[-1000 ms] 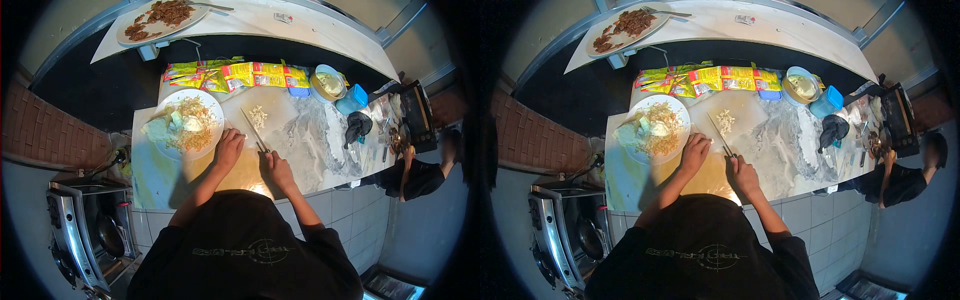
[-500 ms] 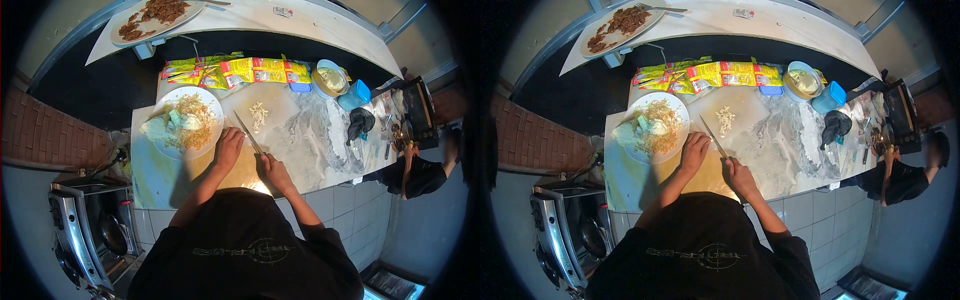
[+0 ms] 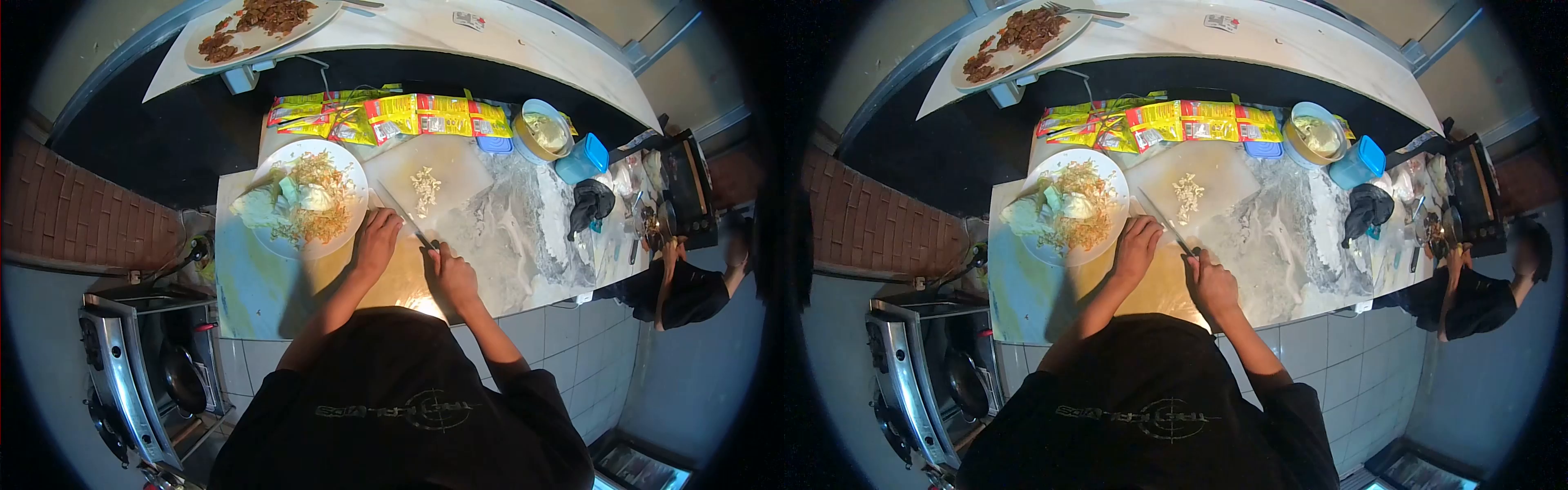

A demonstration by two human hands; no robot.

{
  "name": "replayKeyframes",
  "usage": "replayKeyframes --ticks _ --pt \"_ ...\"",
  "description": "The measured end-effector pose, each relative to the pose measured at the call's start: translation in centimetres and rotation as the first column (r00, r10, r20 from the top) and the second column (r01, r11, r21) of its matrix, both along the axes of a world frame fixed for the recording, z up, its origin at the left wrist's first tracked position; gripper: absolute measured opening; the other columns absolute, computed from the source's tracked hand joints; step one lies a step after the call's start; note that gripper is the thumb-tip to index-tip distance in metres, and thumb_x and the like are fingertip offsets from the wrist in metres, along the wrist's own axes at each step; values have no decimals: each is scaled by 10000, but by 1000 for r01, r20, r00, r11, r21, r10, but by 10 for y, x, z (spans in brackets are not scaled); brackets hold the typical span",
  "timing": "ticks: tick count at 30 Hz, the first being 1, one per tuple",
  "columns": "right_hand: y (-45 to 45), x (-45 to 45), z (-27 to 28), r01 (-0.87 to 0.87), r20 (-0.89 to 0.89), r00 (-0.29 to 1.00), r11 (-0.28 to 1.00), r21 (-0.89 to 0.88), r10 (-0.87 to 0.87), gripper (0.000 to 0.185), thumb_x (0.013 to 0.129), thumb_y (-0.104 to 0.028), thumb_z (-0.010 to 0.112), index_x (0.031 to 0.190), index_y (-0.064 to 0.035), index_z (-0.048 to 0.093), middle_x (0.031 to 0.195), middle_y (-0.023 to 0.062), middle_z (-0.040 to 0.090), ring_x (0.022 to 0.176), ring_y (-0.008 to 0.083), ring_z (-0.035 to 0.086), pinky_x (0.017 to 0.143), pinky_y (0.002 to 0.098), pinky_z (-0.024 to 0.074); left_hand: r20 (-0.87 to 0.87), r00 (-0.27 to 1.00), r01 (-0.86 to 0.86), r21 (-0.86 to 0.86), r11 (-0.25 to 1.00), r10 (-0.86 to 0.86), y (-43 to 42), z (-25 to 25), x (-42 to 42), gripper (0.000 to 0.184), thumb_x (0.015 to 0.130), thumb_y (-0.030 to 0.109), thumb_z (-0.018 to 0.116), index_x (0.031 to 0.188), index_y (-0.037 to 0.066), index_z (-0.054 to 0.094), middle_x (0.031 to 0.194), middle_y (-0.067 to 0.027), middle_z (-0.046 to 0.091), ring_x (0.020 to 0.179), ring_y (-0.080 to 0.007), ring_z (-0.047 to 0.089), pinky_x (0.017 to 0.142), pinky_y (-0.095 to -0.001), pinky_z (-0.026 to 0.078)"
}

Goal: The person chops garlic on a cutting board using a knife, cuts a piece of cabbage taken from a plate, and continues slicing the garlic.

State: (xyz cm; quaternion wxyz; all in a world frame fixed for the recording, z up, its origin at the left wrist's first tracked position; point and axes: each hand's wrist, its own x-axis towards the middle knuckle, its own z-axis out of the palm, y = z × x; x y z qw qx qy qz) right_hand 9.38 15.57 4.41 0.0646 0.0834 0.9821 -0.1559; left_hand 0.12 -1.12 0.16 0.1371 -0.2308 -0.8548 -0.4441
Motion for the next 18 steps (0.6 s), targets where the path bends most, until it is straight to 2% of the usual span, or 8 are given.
replayKeyframes --ticks 5,7,8,10,18 --pt "12 5 -6 56 -34 998 996 -64 -59 454 1028 -435 376 1064 -16 549 707 296 635 686 480 646 575 546 521 -8 999 44 13 999 -44 2 -4 0 110 820 -6 631 917 29 671 992 -93 596 939 -309 568 825 -406 470" --pt "16 6 -14 26 -44 998 972 -234 -37 455 1033 -423 371 1060 -4 547 736 315 629 704 509 622 595 575 501 40 997 59 100 993 -64 5 -8 1 158 795 -36 625 927 34 677 974 -95 597 944 -302 569 829 -405 474" --pt "15 7 -11 28 -44 998 972 -235 -39 455 1033 -423 371 1060 -4 547 736 315 629 704 509 622 595 575 501 40 997 62 99 993 -66 5 -5 1 158 795 -36 625 927 34 677 974 -95 597 944 -302 569 829 -405 474" --pt "12 8 -3 55 13 998 956 -287 -54 445 1034 -410 377 1049 0 549 762 321 628 722 519 610 608 586 488 -81 997 18 9 1000 -17 4 0 2 177 784 -59 615 920 36 677 957 -93 604 944 -301 570 831 -404 474" --pt "8 9 4 53 48 998 944 -326 -39 447 1035 -411 373 1062 -1 549 761 322 628 730 518 613 624 589 489 -3 999 47 -11 999 -47 -1 1 -2 191 763 -73 612 901 41 679 932 -84 614 935 -308 565 824 -405 472"
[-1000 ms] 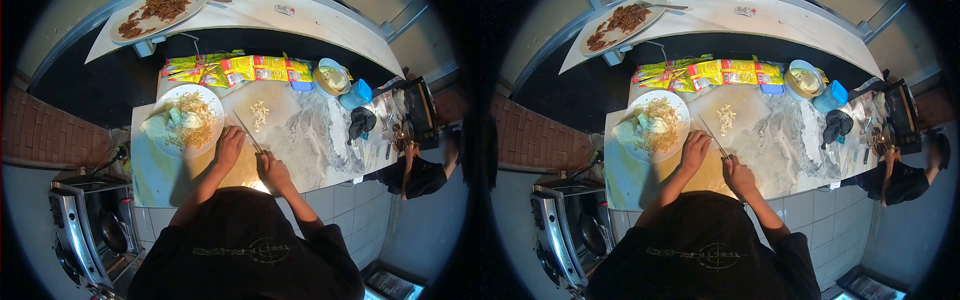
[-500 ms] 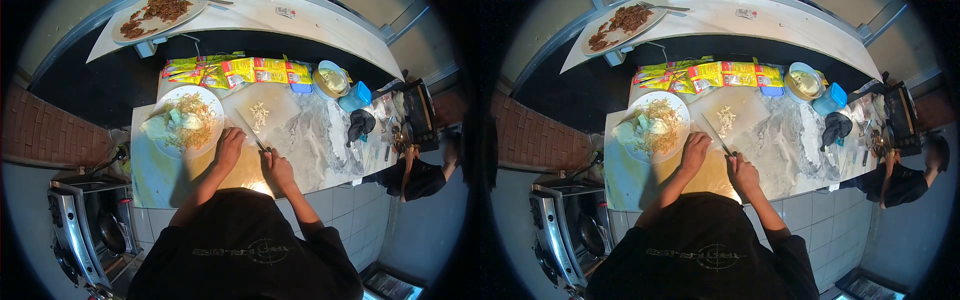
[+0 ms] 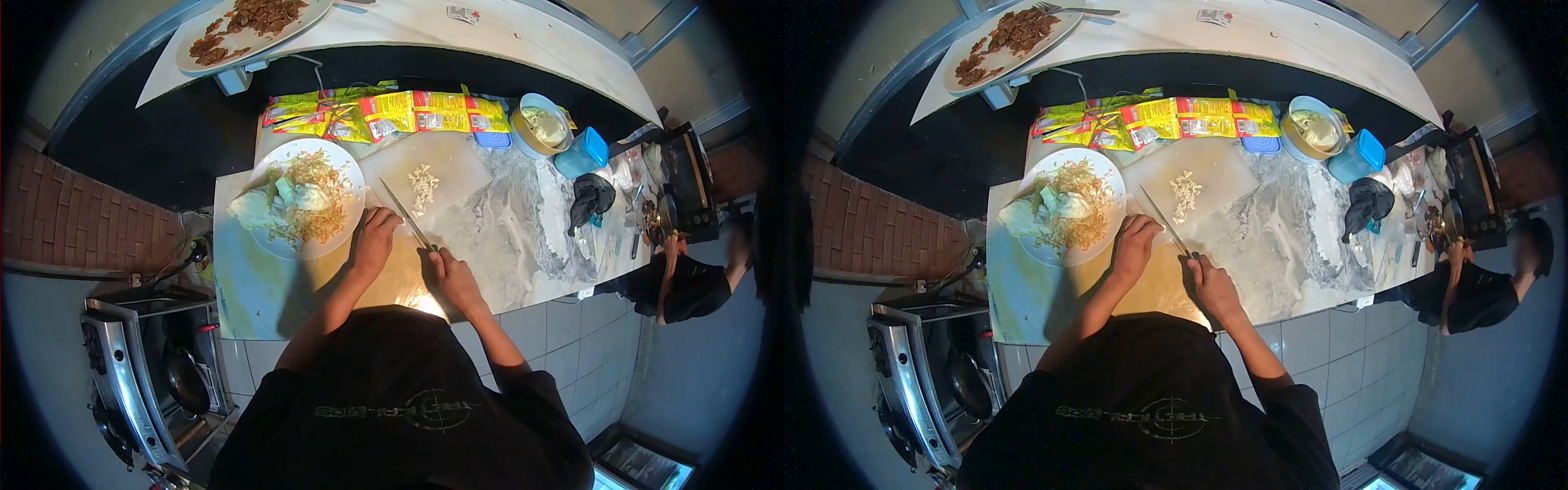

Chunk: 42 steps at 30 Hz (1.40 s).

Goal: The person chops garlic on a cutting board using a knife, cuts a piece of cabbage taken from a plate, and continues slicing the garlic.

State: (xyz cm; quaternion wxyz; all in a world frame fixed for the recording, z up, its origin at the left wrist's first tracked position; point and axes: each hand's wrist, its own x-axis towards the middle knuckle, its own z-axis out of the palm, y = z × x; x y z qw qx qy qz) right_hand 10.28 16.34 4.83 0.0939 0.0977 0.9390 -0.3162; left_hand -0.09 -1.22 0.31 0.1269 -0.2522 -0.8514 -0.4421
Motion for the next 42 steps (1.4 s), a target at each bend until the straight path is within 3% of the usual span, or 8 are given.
replayKeyframes --ticks 11,17,19,22,32,38,42 --pt "-18 -14 0 -27 30 999 958 284 20 433 1043 -405 311 1175 -45 513 723 287 647 695 473 658 609 545 532 -18 1000 -6 -12 1000 6 2 4 0 150 798 -32 614 918 36 674 930 -88 606 927 -308 560 818 -409 467" --pt "-13 -13 -9 42 -23 999 967 251 -38 429 1039 -413 343 1117 -36 531 728 299 645 690 481 652 591 547 528 1 999 -48 -16 999 48 2 3 -2 69 850 38 635 918 33 646 940 -107 587 912 -326 557 812 -421 463" --pt "-9 -11 -16 85 -39 996 994 73 -82 419 1038 -400 366 1051 -18 537 726 312 633 696 509 628 595 575 507 6 998 -64 -1 998 64 3 -1 -1 71 842 37 647 913 28 645 946 -112 579 911 -327 564 802 -422 464" --pt "-10 -8 -16 80 -77 994 997 -23 -82 409 1041 -378 372 1027 -3 535 728 328 617 714 530 605 600 597 483 23 998 -60 31 998 60 3 -1 -2 64 837 29 652 898 15 647 943 -112 574 903 -326 574 789 -417 468" --pt "-14 -6 -15 52 -41 998 996 -71 -55 403 1042 -372 363 1041 -12 544 745 322 623 713 531 603 618 590 484 43 999 -25 28 999 24 0 3 -3 50 825 10 649 872 -6 646 935 -117 573 884 -327 579 776 -408 473" --pt "-20 -16 -15 25 -58 998 999 37 -23 405 1038 -393 360 1081 -31 536 727 300 638 693 512 627 604 578 509 81 997 9 26 1000 -11 0 4 -6 65 815 13 648 874 -11 641 946 -119 581 889 -333 581 779 -414 476" --pt "-27 -22 -10 30 -37 999 969 245 -22 393 1036 -395 359 1101 -48 532 697 299 636 685 483 651 609 559 530 84 996 9 12 1000 -10 0 2 -6 68 814 10 647 881 -4 640 963 -119 589 904 -333 589 785 -414 478"
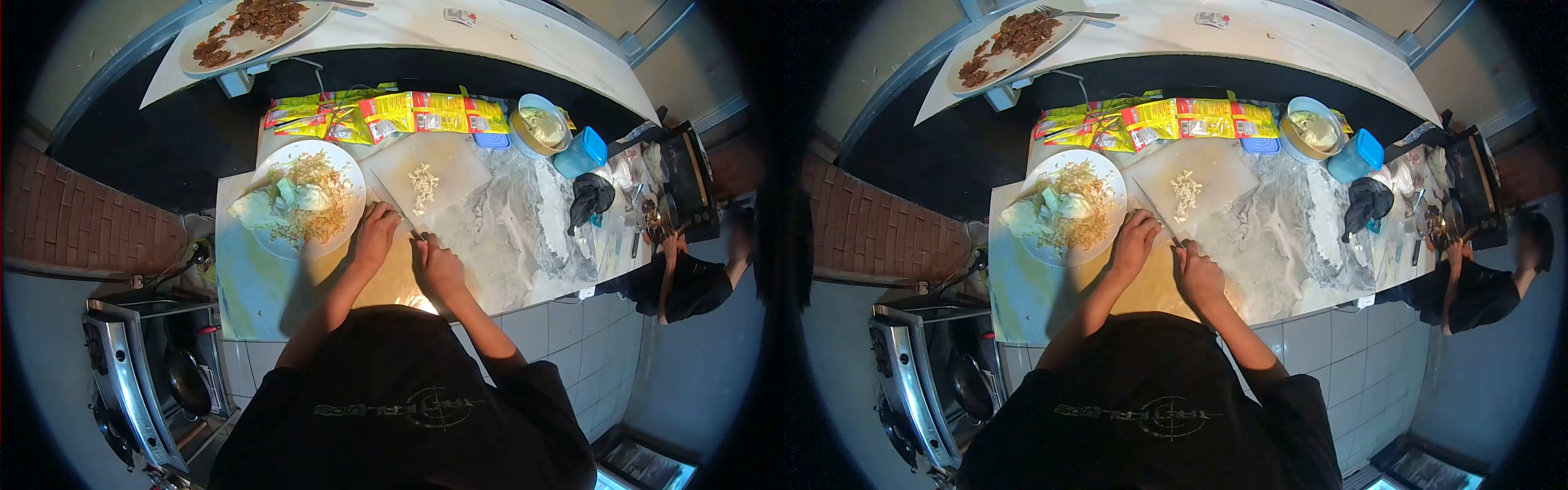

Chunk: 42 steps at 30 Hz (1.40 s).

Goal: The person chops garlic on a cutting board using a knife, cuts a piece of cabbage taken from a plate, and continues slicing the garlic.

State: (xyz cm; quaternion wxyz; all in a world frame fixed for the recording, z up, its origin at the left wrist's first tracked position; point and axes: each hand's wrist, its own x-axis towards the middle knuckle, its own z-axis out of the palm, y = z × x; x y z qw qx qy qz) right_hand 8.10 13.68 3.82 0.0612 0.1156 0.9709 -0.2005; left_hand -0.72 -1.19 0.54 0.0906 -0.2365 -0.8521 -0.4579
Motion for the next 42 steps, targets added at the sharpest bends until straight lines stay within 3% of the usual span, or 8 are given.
replayKeyframes --ticks 5,7,10,22,28,32,34,42 --pt "13 4 6 1 -24 1000 1000 -29 -2 407 1036 -395 365 1087 -31 539 719 314 631 719 497 643 632 567 524 -37 999 -1 3 1000 1 -1 -2 0 68 814 3 643 882 5 644 970 -113 601 907 -332 596 787 -409 485" --pt "23 7 -6 -23 -28 999 965 -260 16 425 1037 -394 372 1067 -9 548 788 318 634 750 518 618 638 581 498 -22 1000 16 29 999 -15 -2 -1 0 71 807 -12 639 875 8 645 958 -103 616 913 -323 601 798 -403 485" --pt "26 11 -1 -5 -20 1000 937 -350 -2 437 1038 -395 376 1054 4 554 840 304 637 790 534 593 668 596 469 -60 998 25 44 999 -22 -3 -3 -1 76 800 -27 635 867 7 643 944 -96 630 917 -316 604 807 -398 485" --pt "25 13 -4 -45 -16 999 907 -418 42 428 1039 -384 366 1094 -5 557 818 301 641 819 530 601 713 580 482 -33 999 26 30 999 -25 -3 -1 0 74 805 -30 628 866 7 647 952 -91 639 911 -316 601 796 -395 487" --pt "4 5 1 1 8 1000 999 -35 -1 443 1035 -407 363 1083 -8 547 743 311 634 737 516 626 637 574 516 -77 997 30 -7 1000 -31 -2 1 -2 52 816 7 634 867 13 641 948 -100 617 915 -321 577 800 -404 475" --pt "6 4 4 11 9 1000 1000 3 -11 439 1035 -413 364 1072 -17 548 748 309 637 743 510 632 634 575 519 -56 998 -5 -25 1000 4 1 1 0 51 815 17 639 865 16 627 929 -105 592 920 -324 570 806 -410 469" --pt "13 5 -12 43 -26 998 974 -221 -50 429 1036 -404 368 1064 -17 551 758 314 635 745 523 620 644 581 509 -65 998 -18 -44 999 15 3 2 -2 54 817 27 647 859 18 615 909 -111 572 909 -331 567 797 -419 467" --pt "15 9 -2 77 -13 996 911 -406 -91 408 1039 -357 401 1060 8 582 787 328 620 799 535 590 672 582 463 -29 999 -22 -42 999 21 5 1 0 53 838 47 649 856 10 616 908 -126 563 904 -344 562 791 -432 461"
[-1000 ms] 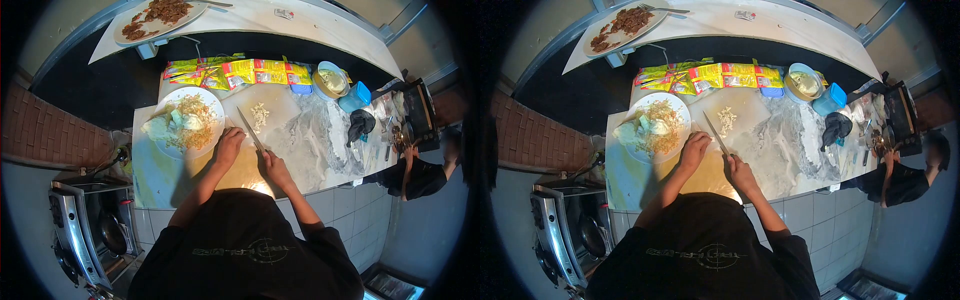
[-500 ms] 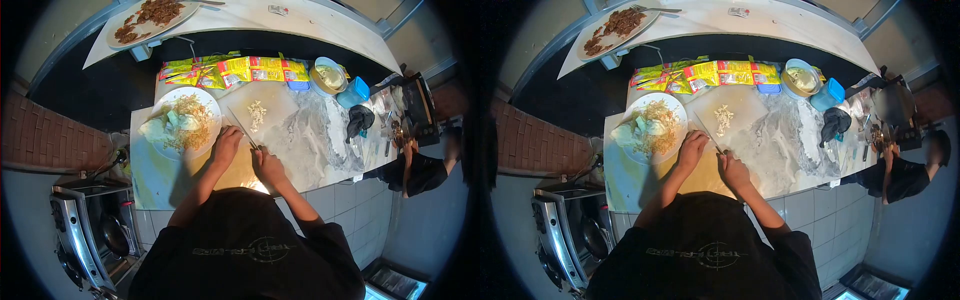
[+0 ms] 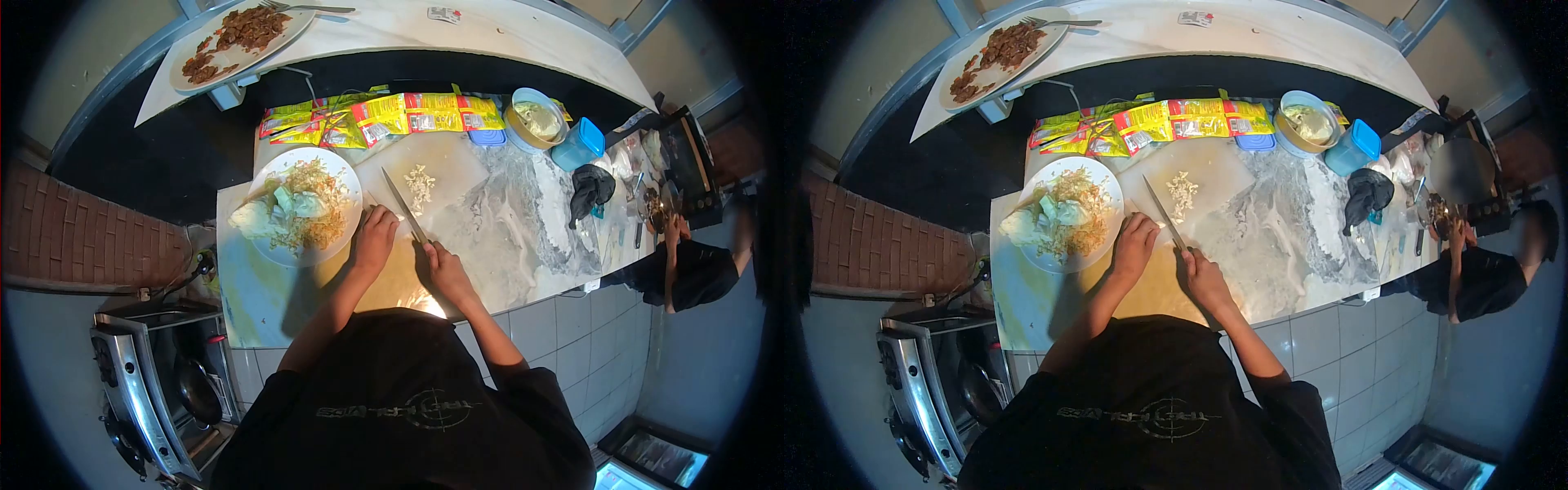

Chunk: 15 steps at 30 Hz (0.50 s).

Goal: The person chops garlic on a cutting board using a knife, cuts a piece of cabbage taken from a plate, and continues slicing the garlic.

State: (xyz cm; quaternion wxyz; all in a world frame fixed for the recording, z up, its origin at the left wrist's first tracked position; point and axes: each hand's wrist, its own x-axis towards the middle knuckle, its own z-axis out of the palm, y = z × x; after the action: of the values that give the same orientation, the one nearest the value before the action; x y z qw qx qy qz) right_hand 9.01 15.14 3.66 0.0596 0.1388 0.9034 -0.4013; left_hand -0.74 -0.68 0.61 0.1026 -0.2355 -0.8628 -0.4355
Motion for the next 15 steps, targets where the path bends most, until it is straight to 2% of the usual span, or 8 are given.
replayKeyframes --ticks 2,5,10,13,15 --pt "-1 1 -3 -9 -11 1000 1000 -3 9 415 1039 -366 397 1063 4 582 786 326 621 790 533 593 666 582 465 -9 1000 -2 -4 1000 2 0 1 0 53 841 48 649 858 9 617 911 -128 563 904 -346 561 792 -432 460" --pt "-4 2 -9 -42 3 999 996 82 42 429 1038 -392 361 1060 -9 553 760 319 633 754 524 617 649 592 496 -17 1000 1 -5 1000 -1 -1 2 1 50 844 46 648 866 9 622 917 -130 563 905 -349 560 791 -433 460" --pt "-16 -5 -4 -39 29 999 934 354 31 422 1032 -425 360 1055 -44 541 723 284 647 704 483 653 621 557 531 -44 999 25 -30 999 -27 -1 5 -1 50 828 23 641 864 -2 618 928 -130 569 909 -351 567 795 -428 462" --pt "-14 -7 1 -71 22 997 915 396 68 433 1033 -433 356 1071 -45 544 739 277 656 707 462 664 621 541 538 -69 996 65 11 998 -64 -4 3 -3 44 820 -1 633 855 -14 610 935 -128 587 900 -348 579 795 -416 470" --pt "-11 -6 3 -66 27 998 932 356 61 432 1034 -426 357 1072 -39 545 749 284 654 715 476 657 628 547 533 -75 993 88 27 996 -86 -6 4 -5 46 819 -15 630 862 -18 614 941 -124 601 899 -341 586 797 -408 473"
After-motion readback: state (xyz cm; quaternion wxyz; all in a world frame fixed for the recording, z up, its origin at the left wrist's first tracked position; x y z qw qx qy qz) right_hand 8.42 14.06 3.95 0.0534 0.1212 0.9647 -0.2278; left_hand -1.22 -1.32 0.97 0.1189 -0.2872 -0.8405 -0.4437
